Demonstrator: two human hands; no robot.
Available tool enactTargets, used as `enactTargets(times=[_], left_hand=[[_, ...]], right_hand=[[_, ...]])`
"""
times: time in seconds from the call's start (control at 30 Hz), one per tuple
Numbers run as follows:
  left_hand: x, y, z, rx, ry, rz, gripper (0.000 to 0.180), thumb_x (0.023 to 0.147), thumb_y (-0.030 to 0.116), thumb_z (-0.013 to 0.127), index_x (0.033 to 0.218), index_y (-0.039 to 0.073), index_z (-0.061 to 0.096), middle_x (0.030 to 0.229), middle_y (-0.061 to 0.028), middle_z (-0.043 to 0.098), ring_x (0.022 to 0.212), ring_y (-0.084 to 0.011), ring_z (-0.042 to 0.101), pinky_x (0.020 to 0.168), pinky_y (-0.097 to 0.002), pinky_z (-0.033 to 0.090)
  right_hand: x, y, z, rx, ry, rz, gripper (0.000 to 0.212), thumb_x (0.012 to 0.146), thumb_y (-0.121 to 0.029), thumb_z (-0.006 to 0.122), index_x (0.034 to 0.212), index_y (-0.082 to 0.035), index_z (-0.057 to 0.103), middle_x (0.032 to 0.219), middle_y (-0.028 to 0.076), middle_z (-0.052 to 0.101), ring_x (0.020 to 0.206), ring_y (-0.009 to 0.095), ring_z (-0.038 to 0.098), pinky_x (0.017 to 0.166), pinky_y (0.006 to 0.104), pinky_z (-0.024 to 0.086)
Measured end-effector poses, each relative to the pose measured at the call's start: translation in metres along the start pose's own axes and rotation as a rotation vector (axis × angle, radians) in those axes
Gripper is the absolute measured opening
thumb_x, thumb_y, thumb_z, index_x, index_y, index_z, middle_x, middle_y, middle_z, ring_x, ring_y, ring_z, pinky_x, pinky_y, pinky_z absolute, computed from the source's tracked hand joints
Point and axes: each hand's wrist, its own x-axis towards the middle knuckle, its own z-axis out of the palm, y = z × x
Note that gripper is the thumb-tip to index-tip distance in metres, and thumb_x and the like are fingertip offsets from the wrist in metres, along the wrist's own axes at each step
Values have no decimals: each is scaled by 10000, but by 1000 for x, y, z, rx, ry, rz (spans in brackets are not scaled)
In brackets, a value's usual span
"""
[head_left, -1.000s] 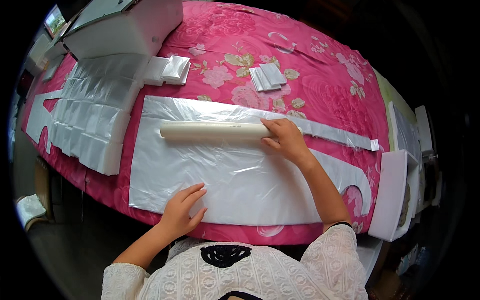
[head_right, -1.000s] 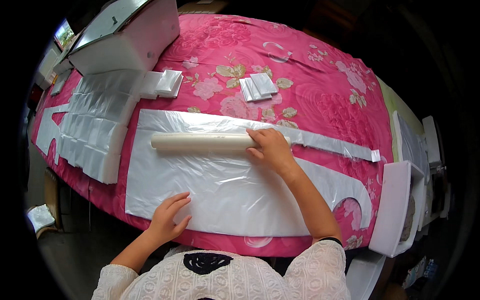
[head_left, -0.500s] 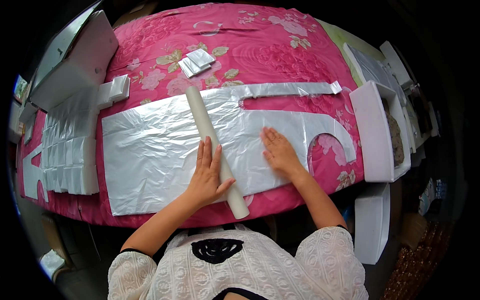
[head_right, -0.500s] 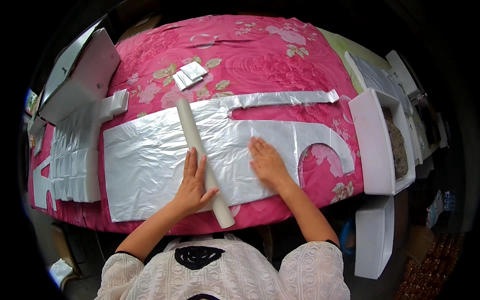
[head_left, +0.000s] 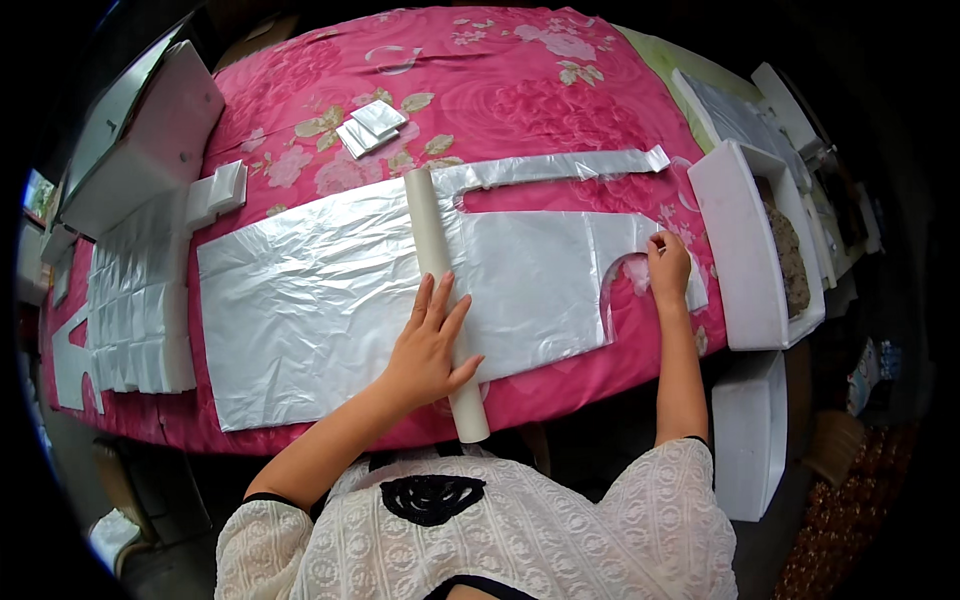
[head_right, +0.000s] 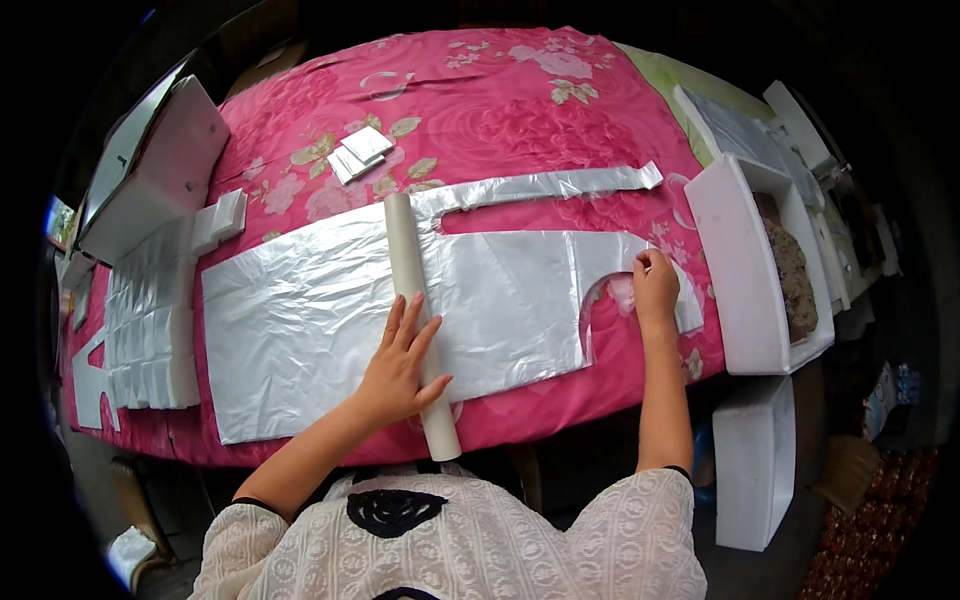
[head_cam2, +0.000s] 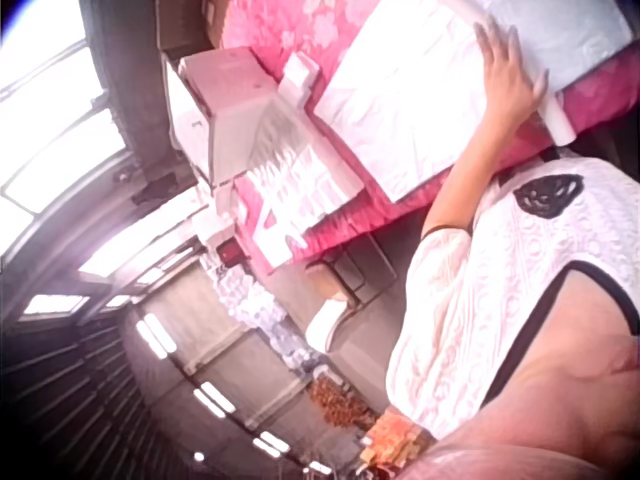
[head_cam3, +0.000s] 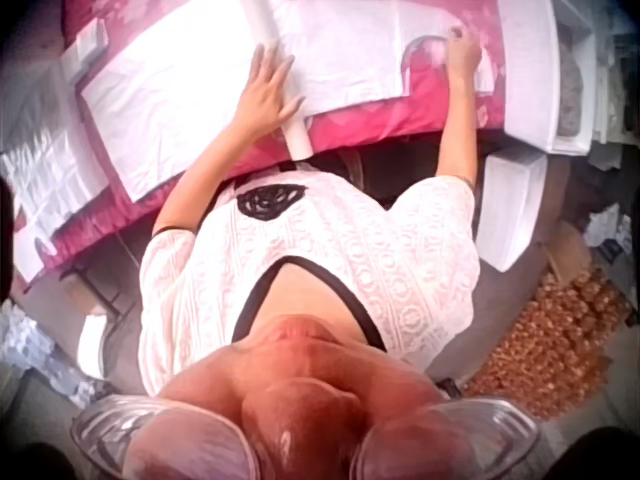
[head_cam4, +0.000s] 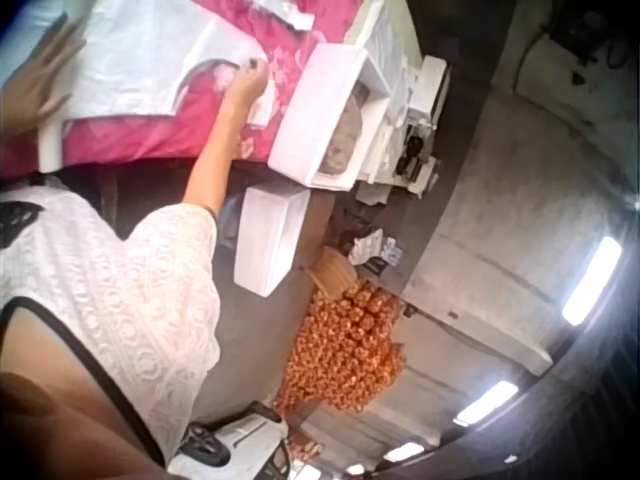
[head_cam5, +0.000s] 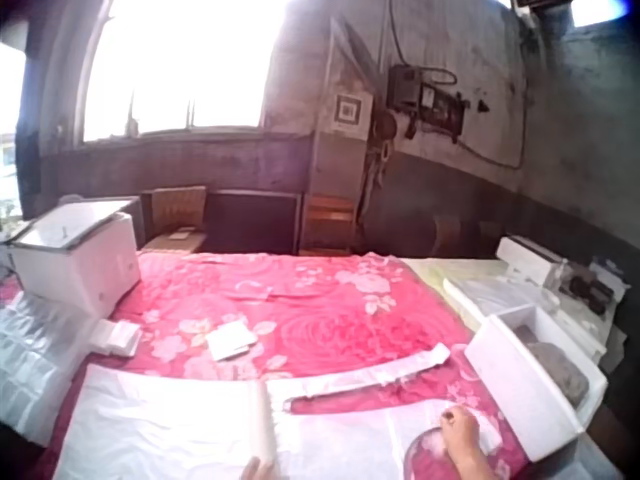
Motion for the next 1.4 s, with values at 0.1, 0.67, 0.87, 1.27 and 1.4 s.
enactTargets(times=[0.1,0.67,0.87,1.27,1.4], left_hand=[[-1,1,0,-158,126,-9,657,790,280,625,1312,-18,362,1415,-248,241,1333,-405,194,1068,-445,240],[-123,-187,-135,-789,-26,-948,114,799,104,580,863,15,613,761,-68,630,642,-113,578,558,-247,463],[-124,-200,-157,-609,-8,-1016,91,763,71,562,820,17,608,735,-55,630,634,-106,570,545,-226,416],[-37,-32,-108,66,291,-53,409,711,-60,506,1112,11,536,1157,-146,557,1046,-330,535,891,-392,439],[-5,-21,-11,-8,184,-78,587,787,74,494,1331,-51,313,1411,-227,278,1323,-362,248,1088,-443,199]], right_hand=[[-30,-95,2,403,-106,46,79,763,-17,632,831,-2,596,758,69,615,593,139,570,551,264,454],[-193,-220,-39,63,-874,-100,523,683,-505,687,815,-10,579,709,154,602,668,331,605,609,417,482],[-201,-205,-32,227,-956,134,426,723,-401,656,791,15,603,702,216,618,680,373,620,633,437,491],[-203,-197,-40,139,-973,113,431,724,-411,635,774,17,614,706,222,618,685,375,617,631,440,490],[-200,-199,-41,169,-1018,133,438,725,-413,633,790,20,621,713,221,620,691,374,617,640,437,488]])
